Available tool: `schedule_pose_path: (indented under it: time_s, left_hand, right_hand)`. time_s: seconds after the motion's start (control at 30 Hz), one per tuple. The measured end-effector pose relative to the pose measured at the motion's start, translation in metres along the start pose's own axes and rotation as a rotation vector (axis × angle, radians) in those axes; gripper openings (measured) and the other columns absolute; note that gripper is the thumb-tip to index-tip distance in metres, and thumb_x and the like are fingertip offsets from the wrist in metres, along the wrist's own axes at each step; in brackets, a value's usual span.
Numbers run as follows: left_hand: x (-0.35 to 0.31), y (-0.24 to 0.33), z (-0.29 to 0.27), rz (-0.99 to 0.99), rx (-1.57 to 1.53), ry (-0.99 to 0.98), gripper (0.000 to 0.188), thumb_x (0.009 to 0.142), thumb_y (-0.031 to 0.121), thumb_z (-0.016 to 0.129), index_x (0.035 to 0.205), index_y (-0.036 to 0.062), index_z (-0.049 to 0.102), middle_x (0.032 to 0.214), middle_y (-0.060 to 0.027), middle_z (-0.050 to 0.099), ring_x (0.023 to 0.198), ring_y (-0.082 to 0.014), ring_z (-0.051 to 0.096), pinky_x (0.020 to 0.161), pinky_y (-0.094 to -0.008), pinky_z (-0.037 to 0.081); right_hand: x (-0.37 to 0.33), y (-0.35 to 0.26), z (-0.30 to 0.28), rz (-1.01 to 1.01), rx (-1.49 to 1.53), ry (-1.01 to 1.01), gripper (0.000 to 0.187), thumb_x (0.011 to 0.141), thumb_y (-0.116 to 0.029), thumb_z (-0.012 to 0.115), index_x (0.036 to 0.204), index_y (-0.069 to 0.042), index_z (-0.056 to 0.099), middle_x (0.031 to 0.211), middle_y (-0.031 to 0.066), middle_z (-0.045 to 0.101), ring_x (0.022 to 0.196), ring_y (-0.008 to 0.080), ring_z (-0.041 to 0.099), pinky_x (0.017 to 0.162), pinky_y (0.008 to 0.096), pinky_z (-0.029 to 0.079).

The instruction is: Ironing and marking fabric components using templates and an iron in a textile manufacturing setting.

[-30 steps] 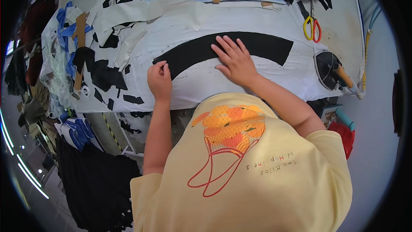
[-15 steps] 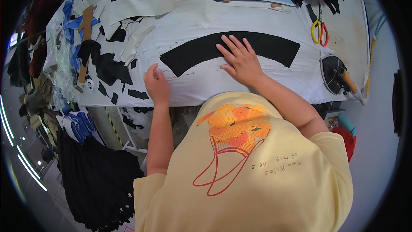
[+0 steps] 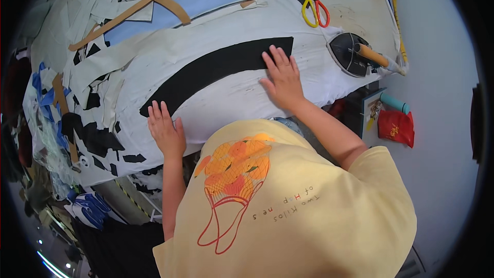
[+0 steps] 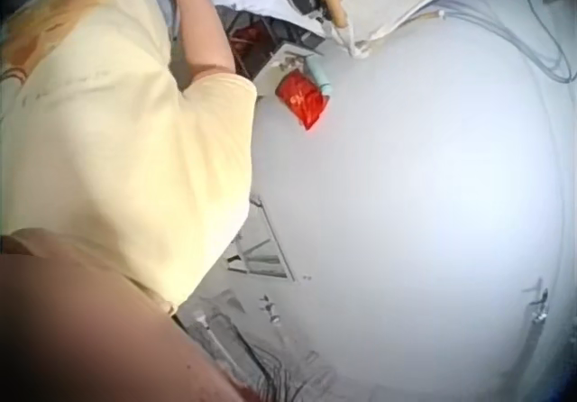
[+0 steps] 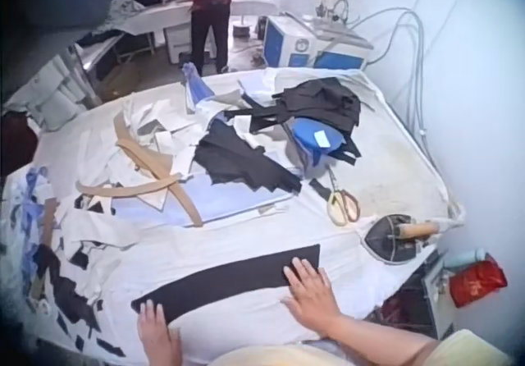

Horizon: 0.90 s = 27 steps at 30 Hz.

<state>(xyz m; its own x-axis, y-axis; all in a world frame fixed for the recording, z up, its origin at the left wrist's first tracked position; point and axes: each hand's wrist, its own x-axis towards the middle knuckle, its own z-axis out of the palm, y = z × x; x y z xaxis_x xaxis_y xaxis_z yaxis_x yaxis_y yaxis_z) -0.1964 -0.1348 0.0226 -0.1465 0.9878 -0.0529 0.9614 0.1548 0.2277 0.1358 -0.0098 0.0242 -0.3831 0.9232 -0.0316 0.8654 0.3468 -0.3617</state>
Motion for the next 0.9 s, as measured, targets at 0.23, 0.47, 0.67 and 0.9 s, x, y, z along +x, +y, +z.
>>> schedule_pose_path:
  time_s: [0.23, 0.47, 0.67, 0.9]
  left_hand:
    - [-0.002, 0.003, 0.011, -0.017, -0.016, -0.021, 0.064, 0.092, 0.024, 0.053, 0.148, 0.0047, 0.03, 0.155, -0.0179, 0.027, 0.143, -0.0369, 0.023, 0.115, -0.0506, 0.018]
    - [-0.016, -0.007, 0.011, -0.026, -0.056, 0.07, 0.061, 0.092, 0.021, 0.05, 0.147, 0.0025, 0.03, 0.154, -0.0198, 0.027, 0.142, -0.0379, 0.024, 0.114, -0.051, 0.018]
    - [-0.014, -0.013, 0.016, -0.024, -0.039, 0.106, 0.06, 0.091, 0.021, 0.052, 0.146, 0.0038, 0.034, 0.153, -0.0171, 0.031, 0.142, -0.0361, 0.027, 0.114, -0.0515, 0.019]
    - [-0.012, -0.012, 0.015, -0.034, -0.014, 0.091, 0.059, 0.086, 0.018, 0.054, 0.143, 0.0064, 0.039, 0.151, -0.0149, 0.034, 0.14, -0.034, 0.03, 0.114, -0.0494, 0.021]
  right_hand:
    - [0.003, 0.037, -0.017, 0.092, -0.128, 0.004, 0.071, 0.086, -0.038, 0.064, 0.148, -0.018, 0.034, 0.155, 0.0083, 0.028, 0.144, 0.027, 0.025, 0.114, 0.0528, 0.018]
    - [0.005, 0.173, -0.173, 0.342, -0.274, -0.032, 0.046, 0.08, -0.033, 0.072, 0.114, -0.006, 0.06, 0.109, 0.017, 0.064, 0.103, 0.0361, 0.059, 0.087, 0.044, 0.046]
    - [0.013, 0.19, -0.19, 0.207, -0.172, -0.273, 0.034, 0.077, -0.022, 0.076, 0.103, -0.01, 0.058, 0.093, 0.0156, 0.063, 0.092, 0.0381, 0.059, 0.076, 0.0444, 0.047]
    - [0.06, 0.018, -0.164, -0.102, -0.147, -0.359, 0.037, 0.076, -0.011, 0.072, 0.108, -0.011, 0.052, 0.112, 0.0141, 0.056, 0.094, 0.0366, 0.063, 0.076, 0.0453, 0.053]
